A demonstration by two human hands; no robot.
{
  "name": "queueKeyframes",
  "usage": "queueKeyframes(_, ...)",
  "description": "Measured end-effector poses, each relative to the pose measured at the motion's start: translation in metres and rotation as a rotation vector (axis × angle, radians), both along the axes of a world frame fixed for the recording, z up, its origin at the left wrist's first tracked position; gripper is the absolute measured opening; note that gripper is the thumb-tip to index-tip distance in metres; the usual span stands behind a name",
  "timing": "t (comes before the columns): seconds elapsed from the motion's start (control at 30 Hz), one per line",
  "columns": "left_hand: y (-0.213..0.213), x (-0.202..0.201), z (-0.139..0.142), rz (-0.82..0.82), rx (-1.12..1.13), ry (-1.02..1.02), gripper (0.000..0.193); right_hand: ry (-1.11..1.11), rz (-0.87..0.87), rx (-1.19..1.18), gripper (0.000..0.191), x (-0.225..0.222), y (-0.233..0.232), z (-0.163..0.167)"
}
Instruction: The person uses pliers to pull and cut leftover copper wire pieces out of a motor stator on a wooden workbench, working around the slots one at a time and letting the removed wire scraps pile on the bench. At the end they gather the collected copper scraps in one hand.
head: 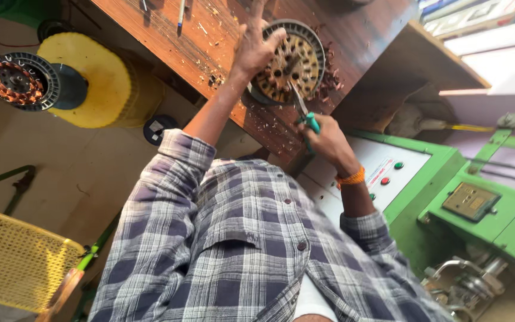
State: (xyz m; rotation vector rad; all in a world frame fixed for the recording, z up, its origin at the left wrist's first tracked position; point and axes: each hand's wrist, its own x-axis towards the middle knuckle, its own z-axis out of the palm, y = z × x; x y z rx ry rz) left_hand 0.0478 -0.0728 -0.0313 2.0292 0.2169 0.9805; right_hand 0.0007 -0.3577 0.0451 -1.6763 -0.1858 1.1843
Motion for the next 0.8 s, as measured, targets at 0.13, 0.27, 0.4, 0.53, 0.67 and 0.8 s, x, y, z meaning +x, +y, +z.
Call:
queueKeyframes(0.13,-0.002,-0.006,0.013,-0.26,-0.49,0.191,0.075,0.077,-0.127,0.047,0.024,-0.013,0.006,0.006)
queueKeyframes(0.27,-0.019,-0.012,0.029,-0.159,-0.354,0.226,0.077,0.959,-0.468,0.867,0.025,-0.051,0.015,-0.007)
queueKeyframes(0.4,-0.026,-0.018,0.037,-0.236,-0.466,0.255,0.079,1.169,-0.498,1.137,0.025,-0.066,0.013,-0.02)
queueKeyframes(0.53,-0.023,-0.017,0.035,-0.177,-0.396,0.245,0.076,1.104,-0.401,0.936,0.03,-0.041,-0.001,-0.005)
queueKeyframes(0.67,-0.03,-0.014,0.032,-0.099,-0.343,0.202,0.071,-0.62,0.264,0.053,0.022,-0.026,0.006,0.021)
queueKeyframes(0.8,-0.046,-0.027,0.035,-0.01,-0.429,0.226,0.065,-0.536,-0.053,0.009,0.03,-0.043,0.002,0.014)
